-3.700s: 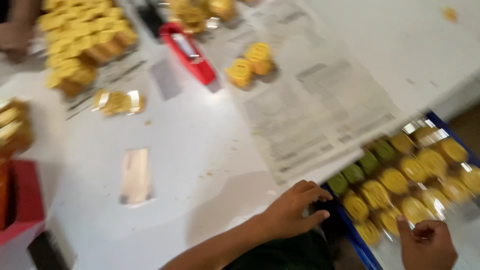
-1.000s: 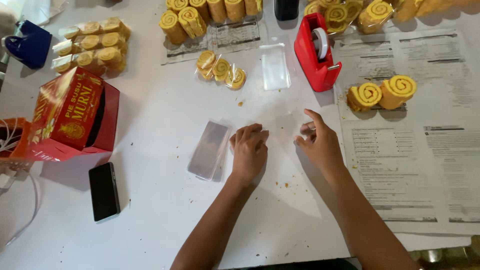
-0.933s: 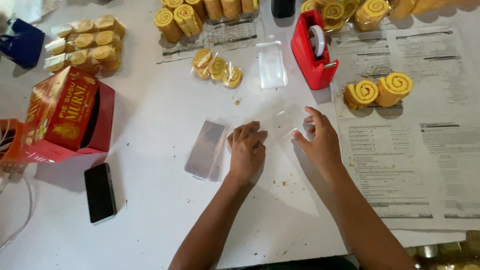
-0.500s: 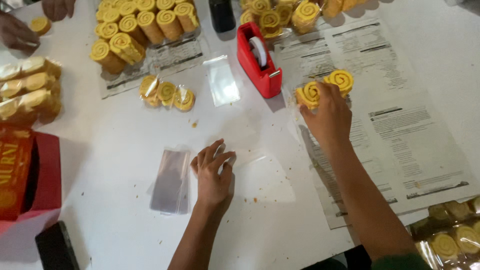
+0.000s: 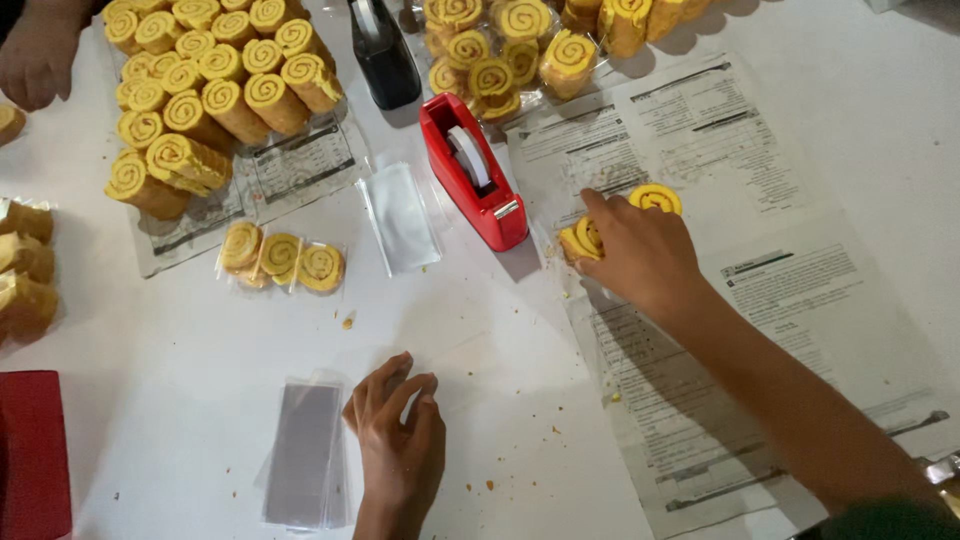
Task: The person picks up a spiral cake and slides it into a plastic bag, then moves the packaged cake into a blue plastic crate.
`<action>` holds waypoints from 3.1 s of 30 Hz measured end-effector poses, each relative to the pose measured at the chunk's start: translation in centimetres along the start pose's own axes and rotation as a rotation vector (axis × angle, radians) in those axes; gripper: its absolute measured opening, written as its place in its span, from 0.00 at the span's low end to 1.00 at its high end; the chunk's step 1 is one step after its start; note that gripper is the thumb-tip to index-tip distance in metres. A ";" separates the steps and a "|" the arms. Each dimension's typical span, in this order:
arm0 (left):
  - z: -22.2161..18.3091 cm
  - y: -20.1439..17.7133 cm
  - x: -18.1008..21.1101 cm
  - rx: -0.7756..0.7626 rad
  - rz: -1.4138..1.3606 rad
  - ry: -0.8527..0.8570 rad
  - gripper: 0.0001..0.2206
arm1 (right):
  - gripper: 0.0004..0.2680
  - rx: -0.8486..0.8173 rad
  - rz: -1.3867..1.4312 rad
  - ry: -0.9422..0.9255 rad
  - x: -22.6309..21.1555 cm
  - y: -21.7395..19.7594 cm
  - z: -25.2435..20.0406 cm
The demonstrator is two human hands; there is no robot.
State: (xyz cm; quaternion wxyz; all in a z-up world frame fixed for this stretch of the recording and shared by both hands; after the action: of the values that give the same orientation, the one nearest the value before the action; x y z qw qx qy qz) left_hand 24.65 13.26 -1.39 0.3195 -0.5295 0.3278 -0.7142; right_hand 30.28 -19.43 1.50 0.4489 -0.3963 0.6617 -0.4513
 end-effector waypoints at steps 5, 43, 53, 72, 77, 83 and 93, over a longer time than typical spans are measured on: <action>0.2 0.3 -0.2 -0.035 0.028 -0.030 0.11 | 0.30 0.020 -0.034 -0.027 0.1 0.2 -0.5; -1.2 1.5 -6.9 -0.088 0.459 0.068 0.15 | 0.30 0.040 0.647 -0.447 -14.9 10.5 -11.4; -1.2 1.2 -6.8 0.035 0.333 0.112 0.05 | 0.17 0.000 0.387 -0.268 -12.0 7.6 -10.9; -2.1 0.2 -4.6 0.060 -0.705 -0.090 0.25 | 0.20 0.065 1.265 -0.199 -12.2 11.6 -9.9; -1.8 1.3 -5.0 0.021 -0.570 -0.032 0.19 | 0.16 0.129 1.170 -0.283 -12.9 11.3 -10.4; -1.8 1.5 -4.7 -0.058 -0.453 0.010 0.19 | 0.14 0.287 0.959 -0.465 -13.8 10.8 -11.2; -1.3 0.6 -3.3 -0.071 -0.304 0.092 0.18 | 0.11 0.208 1.131 -0.310 -12.8 11.6 -10.4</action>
State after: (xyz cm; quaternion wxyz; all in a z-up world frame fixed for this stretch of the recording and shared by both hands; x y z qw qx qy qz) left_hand 24.26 15.73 -3.90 0.1737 -0.5507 0.2832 -0.7657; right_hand 22.58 -1.80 -4.53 0.7475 0.0022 0.6491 -0.1414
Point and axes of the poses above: each hand's wrist, its own z-axis towards the middle knuckle, its own y-axis out of the palm, x = y × z, the point moved 4 cm from there along z, towards the middle knuckle, and after that the axes turned 12 degrees about z, right-handed, at the moved point
